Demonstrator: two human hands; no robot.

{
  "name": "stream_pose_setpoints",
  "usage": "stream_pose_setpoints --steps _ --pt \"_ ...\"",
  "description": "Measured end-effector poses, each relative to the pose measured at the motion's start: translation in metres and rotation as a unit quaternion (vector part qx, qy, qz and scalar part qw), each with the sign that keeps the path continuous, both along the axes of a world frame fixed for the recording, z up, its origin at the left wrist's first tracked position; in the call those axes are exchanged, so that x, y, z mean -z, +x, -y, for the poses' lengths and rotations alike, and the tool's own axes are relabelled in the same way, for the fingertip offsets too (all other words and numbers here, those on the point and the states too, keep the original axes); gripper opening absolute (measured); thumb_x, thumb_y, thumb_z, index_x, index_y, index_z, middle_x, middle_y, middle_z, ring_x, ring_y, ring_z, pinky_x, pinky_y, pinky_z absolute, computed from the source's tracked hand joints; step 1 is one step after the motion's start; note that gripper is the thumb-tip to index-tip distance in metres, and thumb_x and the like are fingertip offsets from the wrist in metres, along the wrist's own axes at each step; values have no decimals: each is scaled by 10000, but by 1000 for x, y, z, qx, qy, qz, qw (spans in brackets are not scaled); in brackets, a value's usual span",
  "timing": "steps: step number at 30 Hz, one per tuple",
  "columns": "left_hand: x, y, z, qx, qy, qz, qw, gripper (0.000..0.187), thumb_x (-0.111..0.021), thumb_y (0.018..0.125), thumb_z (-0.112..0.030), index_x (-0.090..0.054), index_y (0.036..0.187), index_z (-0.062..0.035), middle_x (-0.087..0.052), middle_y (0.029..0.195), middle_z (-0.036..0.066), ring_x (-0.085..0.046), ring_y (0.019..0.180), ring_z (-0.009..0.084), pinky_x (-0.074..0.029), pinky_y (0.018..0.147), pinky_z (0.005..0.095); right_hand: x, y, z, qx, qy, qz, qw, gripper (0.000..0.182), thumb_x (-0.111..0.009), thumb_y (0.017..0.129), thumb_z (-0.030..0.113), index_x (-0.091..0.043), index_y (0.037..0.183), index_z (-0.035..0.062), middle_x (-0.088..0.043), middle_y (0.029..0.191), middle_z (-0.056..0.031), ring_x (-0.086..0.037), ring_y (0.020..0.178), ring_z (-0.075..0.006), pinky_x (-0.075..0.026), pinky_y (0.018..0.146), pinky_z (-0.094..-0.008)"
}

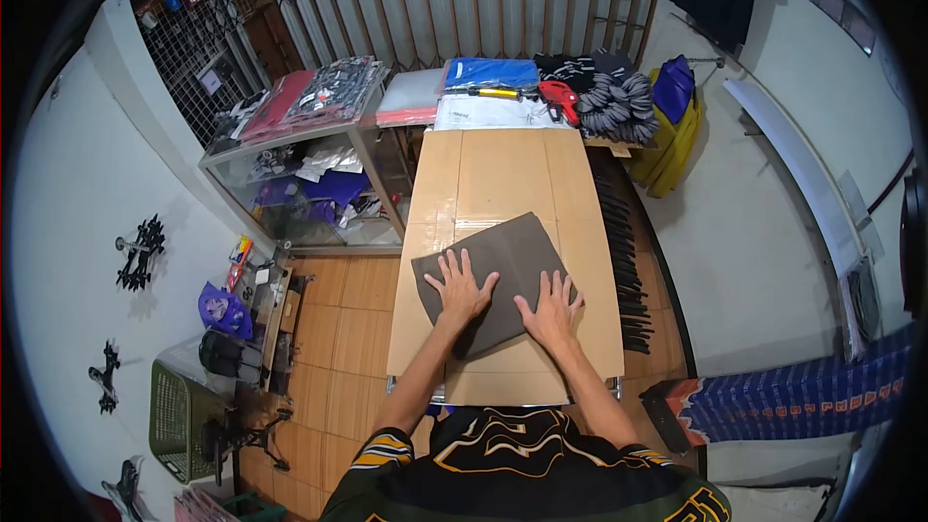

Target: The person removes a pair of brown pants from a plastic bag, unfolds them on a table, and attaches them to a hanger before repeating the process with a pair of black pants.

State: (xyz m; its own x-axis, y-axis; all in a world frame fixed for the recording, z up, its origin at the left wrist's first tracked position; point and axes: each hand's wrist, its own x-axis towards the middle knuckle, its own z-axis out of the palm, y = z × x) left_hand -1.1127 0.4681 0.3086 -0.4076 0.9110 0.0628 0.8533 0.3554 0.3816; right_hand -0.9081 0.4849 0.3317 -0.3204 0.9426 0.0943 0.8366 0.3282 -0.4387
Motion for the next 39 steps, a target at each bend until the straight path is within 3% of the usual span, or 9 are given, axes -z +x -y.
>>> stream_pose_setpoints --steps 6,17,24,27,31,32,35,36,39 --pt "6 -23 -47 99 -1 -26 995 951 -460 934 -729 -271 1607 -85 -206 1672 214 -161 1545 431 -47 1142 772 6 4 24 -4 -8 -7 1000 969 -618 918 583 -287 1551 -73 -238 1593 -369 -162 1497 -541 -123 1155 -725" --pt "10 -30 -65 141 13 -25 990 941 -460 930 -734 -285 1602 -99 -218 1665 216 -186 1535 441 -54 1144 772 1 2 37 -7 -13 12 1000 1079 -631 867 674 -210 1603 6 -110 1623 -386 -82 1514 -545 -77 1172 -697" --pt "5 -33 -83 134 12 -14 991 911 -518 940 -673 -285 1591 -79 -239 1653 213 -191 1515 486 -86 1108 814 -2 1 37 -2 -3 8 1000 1078 -640 865 673 -230 1597 -3 -123 1623 -382 -71 1520 -535 -91 1166 -702" --pt "4 -44 -108 138 -1 3 990 852 -563 951 -598 -313 1566 -64 -267 1636 214 -210 1502 496 -114 1091 828 4 -2 27 1 19 5 1000 1074 -645 862 674 -245 1592 -5 -140 1620 -379 -93 1515 -536 -101 1168 -698" --pt "-3 -53 -138 135 4 29 990 742 -641 948 -437 -364 1524 -61 -410 1473 279 -329 1435 483 -149 1084 831 8 -5 14 5 36 -3 999 1068 -645 860 675 -258 1588 -4 -160 1618 -372 -122 1509 -534 -108 1171 -695" --pt "-2 -53 -144 121 25 22 992 639 -667 940 -370 -444 1452 -61 -444 1396 289 -394 1385 467 -176 1077 831 9 -6 12 5 37 -3 999 1068 -645 858 676 -258 1588 -1 -159 1619 -369 -121 1511 -531 -109 1172 -694" --pt "0 -65 -165 124 -26 22 992 533 -672 943 -324 -499 1375 -66 -436 1399 282 -438 1350 455 -237 1062 815 10 -7 8 9 35 6 999 1074 -648 850 684 -262 1590 9 -156 1626 -358 -119 1514 -524 -113 1174 -692" --pt "3 -65 -168 116 -5 11 993 418 -675 946 -277 -544 1277 -57 -458 1385 252 -448 1344 435 -257 1053 812 9 -7 6 10 34 10 999 1076 -650 846 687 -264 1590 12 -154 1628 -354 -119 1515 -521 -115 1175 -692" --pt "-3 -66 -168 153 49 -3 987 364 -647 967 -263 -546 1254 -64 -489 1377 199 -466 1337 414 -246 1040 827 7 -8 -5 10 21 6 1000 1085 -658 832 697 -271 1590 23 -151 1634 -343 -112 1517 -520 -116 1176 -694"
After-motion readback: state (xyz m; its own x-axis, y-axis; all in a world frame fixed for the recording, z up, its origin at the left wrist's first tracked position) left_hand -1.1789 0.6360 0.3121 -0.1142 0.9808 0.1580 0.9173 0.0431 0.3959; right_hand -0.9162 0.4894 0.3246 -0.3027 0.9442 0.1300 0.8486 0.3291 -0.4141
